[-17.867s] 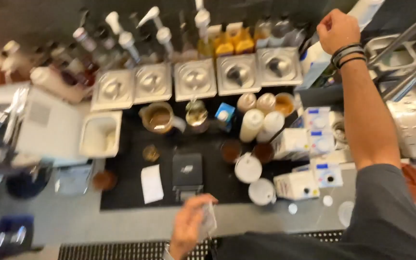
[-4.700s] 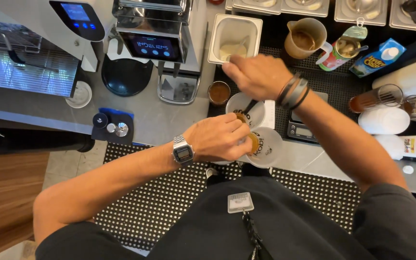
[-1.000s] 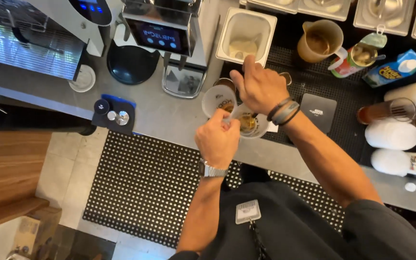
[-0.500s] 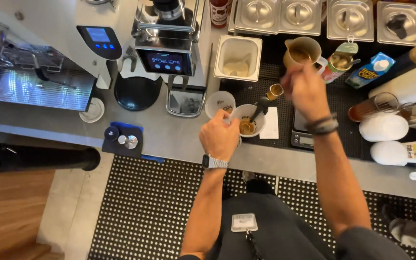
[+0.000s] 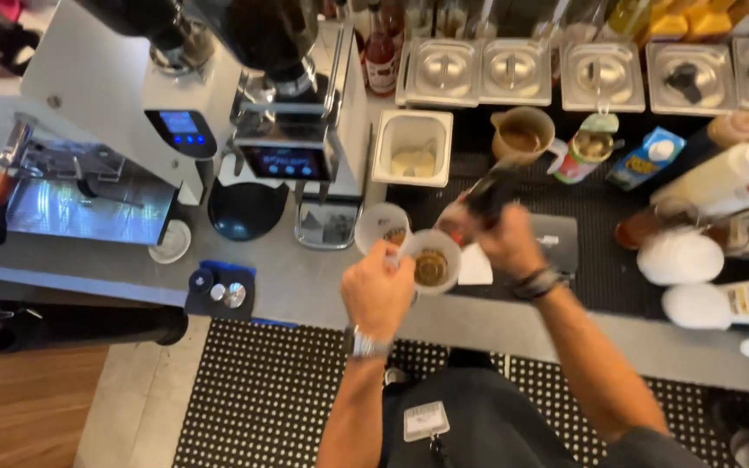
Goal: The person scoops a white substance into two cups, adds a yellow liquid, and pours a brown liquid from a pitcher. They then use a handheld frother to mix the contents of both cups and finally add ice from a bin.
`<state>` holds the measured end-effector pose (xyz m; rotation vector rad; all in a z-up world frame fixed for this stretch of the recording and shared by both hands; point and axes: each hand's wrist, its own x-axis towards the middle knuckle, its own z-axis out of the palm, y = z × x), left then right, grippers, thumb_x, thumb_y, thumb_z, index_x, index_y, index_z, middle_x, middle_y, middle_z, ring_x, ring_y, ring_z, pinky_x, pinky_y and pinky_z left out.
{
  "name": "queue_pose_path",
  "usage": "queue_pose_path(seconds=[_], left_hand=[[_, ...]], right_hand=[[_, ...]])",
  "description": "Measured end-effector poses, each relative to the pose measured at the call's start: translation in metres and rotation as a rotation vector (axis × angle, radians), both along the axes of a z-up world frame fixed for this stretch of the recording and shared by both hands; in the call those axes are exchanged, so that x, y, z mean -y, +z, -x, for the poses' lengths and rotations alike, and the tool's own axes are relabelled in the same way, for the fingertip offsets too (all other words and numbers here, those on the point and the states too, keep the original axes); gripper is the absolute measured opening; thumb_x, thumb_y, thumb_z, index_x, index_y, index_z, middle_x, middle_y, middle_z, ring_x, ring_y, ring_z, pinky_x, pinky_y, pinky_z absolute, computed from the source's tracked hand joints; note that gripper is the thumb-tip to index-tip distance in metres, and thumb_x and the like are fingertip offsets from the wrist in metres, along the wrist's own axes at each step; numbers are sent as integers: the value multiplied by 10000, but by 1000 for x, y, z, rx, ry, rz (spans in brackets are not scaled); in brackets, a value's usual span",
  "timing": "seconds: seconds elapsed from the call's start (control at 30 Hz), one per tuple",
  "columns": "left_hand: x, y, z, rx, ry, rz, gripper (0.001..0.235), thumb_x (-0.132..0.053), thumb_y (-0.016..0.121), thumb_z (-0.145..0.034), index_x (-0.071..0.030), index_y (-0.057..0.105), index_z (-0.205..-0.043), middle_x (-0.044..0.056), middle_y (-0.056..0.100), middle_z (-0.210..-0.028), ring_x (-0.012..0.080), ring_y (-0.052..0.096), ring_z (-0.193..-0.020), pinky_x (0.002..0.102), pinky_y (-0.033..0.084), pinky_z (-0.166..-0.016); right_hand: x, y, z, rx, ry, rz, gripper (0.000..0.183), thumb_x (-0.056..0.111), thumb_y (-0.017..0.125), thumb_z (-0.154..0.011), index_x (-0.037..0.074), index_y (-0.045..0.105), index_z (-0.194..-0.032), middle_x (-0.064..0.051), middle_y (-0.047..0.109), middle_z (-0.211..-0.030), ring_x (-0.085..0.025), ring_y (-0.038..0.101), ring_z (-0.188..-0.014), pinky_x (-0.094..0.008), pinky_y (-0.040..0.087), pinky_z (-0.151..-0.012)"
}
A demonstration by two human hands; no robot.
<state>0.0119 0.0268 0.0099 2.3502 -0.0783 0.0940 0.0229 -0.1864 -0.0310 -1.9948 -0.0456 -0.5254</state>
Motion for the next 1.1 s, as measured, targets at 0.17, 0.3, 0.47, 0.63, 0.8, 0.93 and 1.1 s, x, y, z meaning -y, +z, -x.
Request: queue_pose_path(seconds=[0.17, 0.3, 0.47, 0.63, 0.8, 0.93, 1.1], left_hand=[[28, 8, 17, 191, -153, -33, 42, -197, 647, -776, -202, 672, -809, -21, 550, -513, 206, 533, -454, 401, 422, -488], [59, -3, 17, -27, -352, -32, 101, -221, 629, -797, -177, 691, -863, -10, 571, -566, 182, 534, -504, 387, 401, -485], [103, -54, 15, -191, -204, -11, 157, -260, 639, -731, -239, 727, -859, -14, 594, -566, 198, 599, -536, 371, 472, -564], [147, -72, 12, -222, -177, -81, 118, -262, 662, -796, -206, 713, -887, -25, 622, -664, 149, 572, -588, 344, 475, -574], [182, -63, -5, -41, -256, -81, 162, -233, 611, -845, -136, 687, -949, 39, 565, -720, 249, 566, -677, 405, 443, -602], [203, -64, -21, 62, -446, -101, 170, -65, 588, -830, -74, 649, -988, 92, 527, -770, 294, 521, -733, 423, 433, -607], [231, -103, -31, 155, -609, -113, 78, -142, 569, -891, -105, 630, -923, 79, 541, -733, 283, 567, -686, 388, 471, -603]], right_hand=[[119, 84, -65, 125, 195, 205, 201, 58, 559, -965, 13, 568, -1161, -112, 629, -1144, -214, 607, -1014, -323, 479, -908], [225, 57, -171, 390, 67, 641, 350, 4, 662, -997, -18, 418, -1246, -186, 553, -1045, -305, 551, -673, -429, 426, -517], [279, 21, -281, 298, -19, 475, 338, 215, 594, -1021, 33, 618, -1305, -192, 654, -1157, -401, 627, -954, -494, 470, -732], [286, -21, -341, 38, -194, 171, 203, 120, 671, -960, 46, 581, -1127, -113, 662, -1019, -244, 637, -894, -433, 546, -814], [322, -137, -424, -40, -331, 356, 493, 270, 666, -946, -82, 490, -1242, -256, 665, -995, -455, 627, -891, -537, 481, -764], [340, -198, -455, -55, -435, 425, 361, 325, 673, -956, -36, 669, -931, -259, 699, -869, -482, 645, -804, -540, 483, -712], [325, -111, -296, -61, -237, 317, 283, 240, 658, -1020, -32, 678, -944, -233, 669, -838, -411, 631, -794, -479, 476, -716]])
